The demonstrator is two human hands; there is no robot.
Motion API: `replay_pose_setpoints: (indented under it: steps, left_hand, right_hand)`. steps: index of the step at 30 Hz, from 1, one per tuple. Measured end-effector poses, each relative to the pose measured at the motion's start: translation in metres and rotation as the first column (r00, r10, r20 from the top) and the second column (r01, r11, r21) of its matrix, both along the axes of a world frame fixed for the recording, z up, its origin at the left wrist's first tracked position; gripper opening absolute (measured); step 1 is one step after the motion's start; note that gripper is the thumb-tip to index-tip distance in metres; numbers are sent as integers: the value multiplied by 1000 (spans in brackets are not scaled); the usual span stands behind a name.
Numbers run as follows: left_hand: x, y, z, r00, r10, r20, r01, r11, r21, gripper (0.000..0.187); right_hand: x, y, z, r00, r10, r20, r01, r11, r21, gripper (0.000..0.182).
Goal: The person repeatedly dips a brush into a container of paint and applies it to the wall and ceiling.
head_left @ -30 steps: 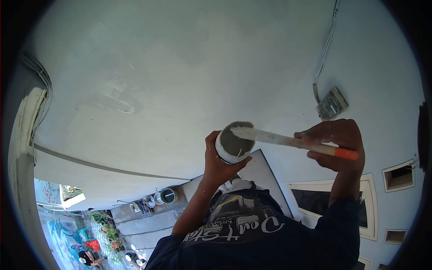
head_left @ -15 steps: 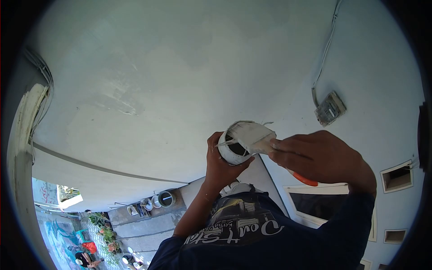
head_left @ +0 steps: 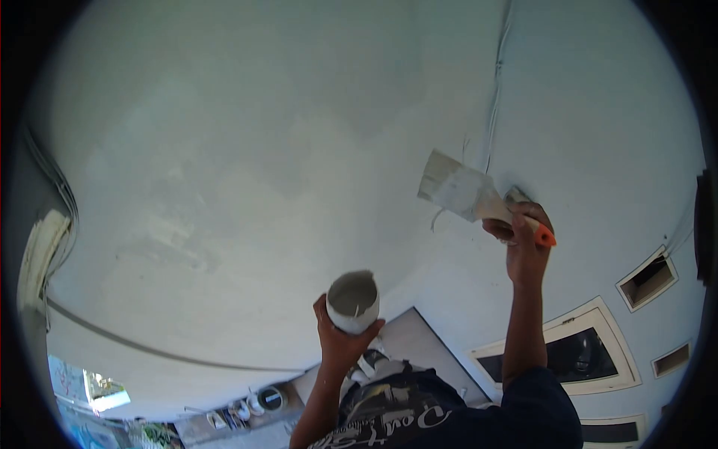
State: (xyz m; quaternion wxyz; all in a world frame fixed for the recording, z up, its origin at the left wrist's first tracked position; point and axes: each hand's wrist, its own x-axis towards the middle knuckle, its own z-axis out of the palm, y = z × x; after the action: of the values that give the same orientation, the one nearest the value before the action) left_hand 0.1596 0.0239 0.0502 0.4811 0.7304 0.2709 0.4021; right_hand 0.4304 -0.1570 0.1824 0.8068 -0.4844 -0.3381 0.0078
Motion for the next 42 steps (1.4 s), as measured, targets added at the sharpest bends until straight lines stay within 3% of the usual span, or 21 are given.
replay_pose_setpoints:
  steps: [1,2,3,6,10,15,21,25,32,35,42]
  left_hand:
    - [0,-1,-2,1000,-18,11,19,999,-32,104]
    - [2,-6,5,1000,-23,8,23,999,-47,103]
    - [0,-5,2,1000,-30,8,30,999,-41,102]
    - [-2,-7,3,999,-34,-10,34,999,-9,99]
    - [-6,-9,7,999,-17,-31,15,999,-39,98]
    - [-6,-7,3,999,-6,-40,6,1000,7,98]
    - [-7,-11,0,999,42,-23,-42,999,-7,100]
    - [-9,-3,-3,998,17,-65,-20,999,-40,99]
    - [4,7,0,998,-45,37,47,998,-42,100]
    - [4,1,1,991,100,-88,-99,995,10,101]
    - [8,7,-2,995,99,22,-98,994,-56,100]
  right_hand:
    - [15,14,4,991,-25,-132,37,995,93,28]
    - [30,27,12,993,-41,-112,55,990,129,28]
    - [43,42,23,973,-33,-227,93,961,259,31]
    - [87,83,60,910,70,-408,152,861,486,37]
    - [159,145,107,909,234,-346,96,689,719,38]
    - [167,183,182,918,252,-306,53,686,725,36]
    - [172,165,122,920,162,-356,138,718,682,34]
    - [188,179,134,923,174,-342,120,716,688,34]
    - [200,197,302,976,167,-140,6,622,783,26]
    - [189,201,374,987,132,-87,-8,595,804,21]
    - [179,211,439,992,67,-106,42,617,786,17]
